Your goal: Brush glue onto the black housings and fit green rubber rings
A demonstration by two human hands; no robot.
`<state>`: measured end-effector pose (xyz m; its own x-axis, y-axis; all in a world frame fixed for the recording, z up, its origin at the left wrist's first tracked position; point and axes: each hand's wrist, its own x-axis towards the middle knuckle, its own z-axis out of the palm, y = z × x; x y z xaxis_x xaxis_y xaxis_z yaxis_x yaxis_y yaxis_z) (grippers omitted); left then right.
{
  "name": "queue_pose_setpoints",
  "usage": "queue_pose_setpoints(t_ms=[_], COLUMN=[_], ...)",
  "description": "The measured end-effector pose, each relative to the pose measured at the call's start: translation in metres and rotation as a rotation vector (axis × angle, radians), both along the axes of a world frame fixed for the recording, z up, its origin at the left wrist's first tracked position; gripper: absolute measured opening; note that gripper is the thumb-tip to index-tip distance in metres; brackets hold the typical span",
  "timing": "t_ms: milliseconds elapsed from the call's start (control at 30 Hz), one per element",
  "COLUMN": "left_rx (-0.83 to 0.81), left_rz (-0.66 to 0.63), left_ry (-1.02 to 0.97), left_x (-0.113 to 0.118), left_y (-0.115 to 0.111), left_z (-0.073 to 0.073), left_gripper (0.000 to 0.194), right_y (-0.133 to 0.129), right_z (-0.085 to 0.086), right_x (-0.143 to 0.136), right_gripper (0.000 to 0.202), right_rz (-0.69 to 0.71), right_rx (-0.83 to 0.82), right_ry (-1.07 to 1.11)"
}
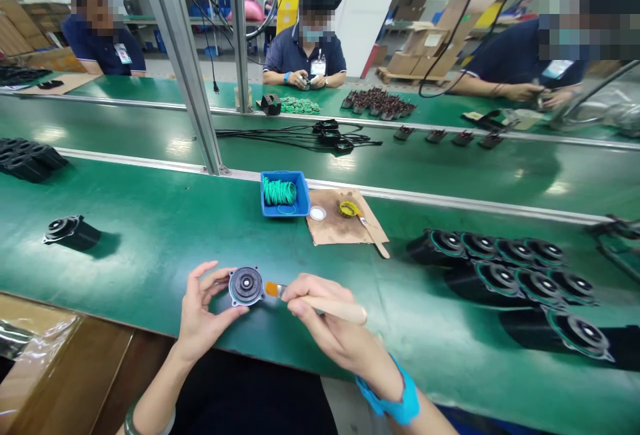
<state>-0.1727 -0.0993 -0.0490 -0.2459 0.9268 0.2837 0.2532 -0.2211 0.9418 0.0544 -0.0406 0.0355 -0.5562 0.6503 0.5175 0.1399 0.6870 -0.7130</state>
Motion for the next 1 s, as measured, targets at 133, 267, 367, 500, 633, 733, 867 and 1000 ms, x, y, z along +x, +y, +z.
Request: queue_pose_setpoints(t_ms=[133, 267, 367, 500, 633, 733, 867, 1000], left_rx=[-0.008, 0.06, 0.147, 0.249, 0.291, 0.291, 0.291, 0.251], left_rz=[0.001, 0.01, 0.034, 0.044, 0.039, 0.043, 0.058, 0.074], left_ry=[0.03, 0.195, 0.35, 0.491, 0.546, 0.552, 0.549, 0.511], left_x=[0.002, 0.003, 0.004, 0.008, 0.012, 0.013, 0.012, 0.01], left_y=[-0.001, -0.003, -0.004, -0.005, -0.006, -0.007, -0.006, -0.005], left_z=[0.004, 0.011, 0.015, 0.018, 0.016, 0.015, 0.016, 0.017], left_gripper=[0.078, 0.075, 0.072, 0.064, 0.065, 0.066, 0.066, 0.068], right_y=[-0.005, -0.008, -0.01, -0.01, -0.004, -0.002, -0.006, -0.012], right_z=[0.004, 0.006, 0.005, 0.004, 0.004, 0.001, -0.005, -0.003], right_x=[-0.013, -0.021, -0.021, -0.023, -0.029, -0.033, -0.033, -0.026], right_gripper=[0.024, 0.027, 0.028, 0.026, 0.025, 0.023, 0.022, 0.029], right_rz=[0.153, 0.204, 0.193, 0.209, 0.154, 0.101, 0.112, 0.167], right_rx=[0.004, 0.12, 0.169, 0.15, 0.176, 0.202, 0.24, 0.251], right_ry=[-0.068, -0.17, -0.219, -0.224, -0.194, -0.168, -0.184, -0.286])
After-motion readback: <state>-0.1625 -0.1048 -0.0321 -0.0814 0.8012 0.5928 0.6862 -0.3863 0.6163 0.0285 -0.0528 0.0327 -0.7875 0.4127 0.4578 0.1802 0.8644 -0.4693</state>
